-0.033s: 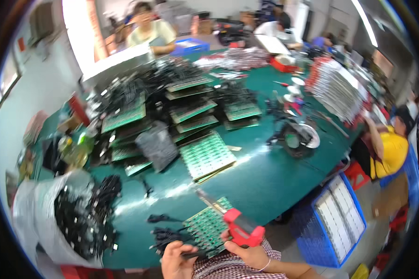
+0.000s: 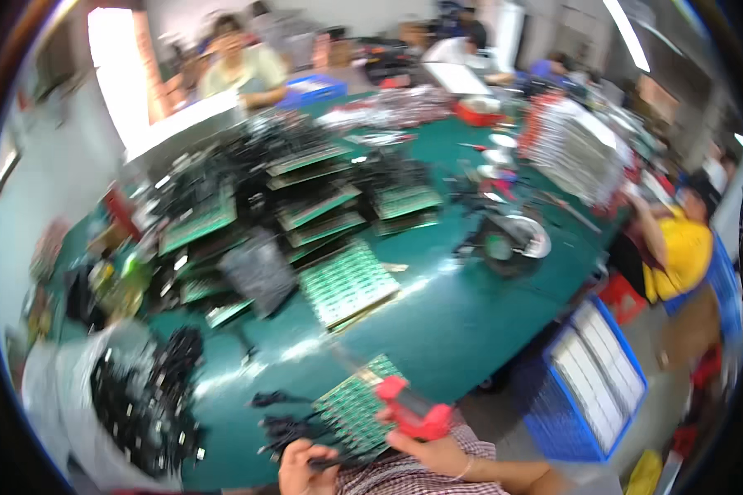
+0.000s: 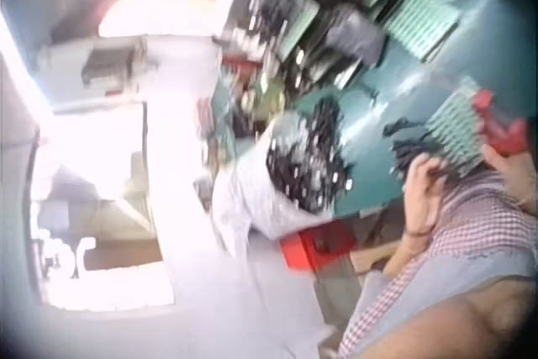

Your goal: The person attaches cables to a circuit board, positioning the wire ends and soldering them onto the board with a soldering gun.

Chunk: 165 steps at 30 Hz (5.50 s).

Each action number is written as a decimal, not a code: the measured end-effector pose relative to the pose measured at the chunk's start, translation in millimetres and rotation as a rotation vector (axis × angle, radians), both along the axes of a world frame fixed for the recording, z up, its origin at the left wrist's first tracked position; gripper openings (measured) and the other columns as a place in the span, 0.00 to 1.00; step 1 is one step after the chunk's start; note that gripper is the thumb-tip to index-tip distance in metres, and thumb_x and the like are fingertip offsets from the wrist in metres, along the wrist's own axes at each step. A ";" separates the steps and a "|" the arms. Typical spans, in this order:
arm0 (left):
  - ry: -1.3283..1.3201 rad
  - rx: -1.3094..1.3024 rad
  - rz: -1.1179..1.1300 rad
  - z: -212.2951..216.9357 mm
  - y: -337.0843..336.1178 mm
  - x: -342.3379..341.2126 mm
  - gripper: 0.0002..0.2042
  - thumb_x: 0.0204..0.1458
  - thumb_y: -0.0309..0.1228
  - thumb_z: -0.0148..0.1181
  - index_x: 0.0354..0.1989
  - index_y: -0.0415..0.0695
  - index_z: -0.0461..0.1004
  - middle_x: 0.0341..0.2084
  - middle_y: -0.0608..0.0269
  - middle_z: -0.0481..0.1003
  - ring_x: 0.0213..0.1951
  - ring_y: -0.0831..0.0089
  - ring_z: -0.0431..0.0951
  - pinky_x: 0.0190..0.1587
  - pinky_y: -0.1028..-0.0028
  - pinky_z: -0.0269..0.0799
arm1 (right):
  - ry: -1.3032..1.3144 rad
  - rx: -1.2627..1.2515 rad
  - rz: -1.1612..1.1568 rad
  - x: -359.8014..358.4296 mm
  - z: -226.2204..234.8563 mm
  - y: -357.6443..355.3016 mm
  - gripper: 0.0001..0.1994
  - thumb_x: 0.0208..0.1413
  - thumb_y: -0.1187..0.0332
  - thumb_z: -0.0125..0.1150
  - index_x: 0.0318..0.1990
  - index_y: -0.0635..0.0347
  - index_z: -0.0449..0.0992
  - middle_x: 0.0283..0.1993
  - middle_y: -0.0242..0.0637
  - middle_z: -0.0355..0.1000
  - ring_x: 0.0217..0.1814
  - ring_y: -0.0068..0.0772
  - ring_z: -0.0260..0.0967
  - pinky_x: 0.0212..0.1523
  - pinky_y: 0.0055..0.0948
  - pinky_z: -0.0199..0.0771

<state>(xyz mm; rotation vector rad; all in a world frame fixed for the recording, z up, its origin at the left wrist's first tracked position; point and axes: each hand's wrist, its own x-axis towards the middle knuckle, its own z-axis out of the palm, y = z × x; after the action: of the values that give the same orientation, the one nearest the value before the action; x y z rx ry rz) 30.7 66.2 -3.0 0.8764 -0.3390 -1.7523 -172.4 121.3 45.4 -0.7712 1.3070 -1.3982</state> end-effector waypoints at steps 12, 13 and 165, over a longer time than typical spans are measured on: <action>-0.354 -0.411 -0.444 43.6 2.7 -2.4 0.20 0.60 0.42 0.49 0.53 0.40 0.65 0.44 0.57 0.72 0.47 0.64 0.72 0.48 0.71 0.68 | -0.469 0.011 -0.124 -6.1 -17.5 7.7 0.11 0.47 0.71 0.64 0.40 0.58 0.73 0.20 0.28 0.66 0.18 0.19 0.61 0.17 0.22 0.57; -0.353 -0.416 -0.473 48.4 0.6 -5.7 0.20 0.60 0.42 0.49 0.53 0.40 0.65 0.44 0.57 0.72 0.47 0.64 0.72 0.48 0.71 0.68 | -0.408 0.025 -0.094 -11.4 -21.4 11.6 0.15 0.47 0.71 0.64 0.44 0.59 0.74 0.24 0.31 0.70 0.23 0.22 0.66 0.21 0.23 0.64; -1.784 -0.898 -0.484 4.5 3.7 -38.3 0.09 0.38 0.24 0.61 0.26 0.45 0.66 0.25 0.63 0.65 0.34 0.64 0.67 0.44 0.62 0.59 | 0.138 0.340 0.185 -74.1 -41.4 131.3 0.06 0.50 0.76 0.65 0.34 0.64 0.75 0.30 0.32 0.73 0.32 0.23 0.69 0.36 0.26 0.70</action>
<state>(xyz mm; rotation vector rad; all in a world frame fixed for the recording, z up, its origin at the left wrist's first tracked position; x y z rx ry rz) -7.5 69.9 1.4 1.4460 -2.3643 -0.4664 -246.5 252.6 3.9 -0.7431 1.4909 -0.9571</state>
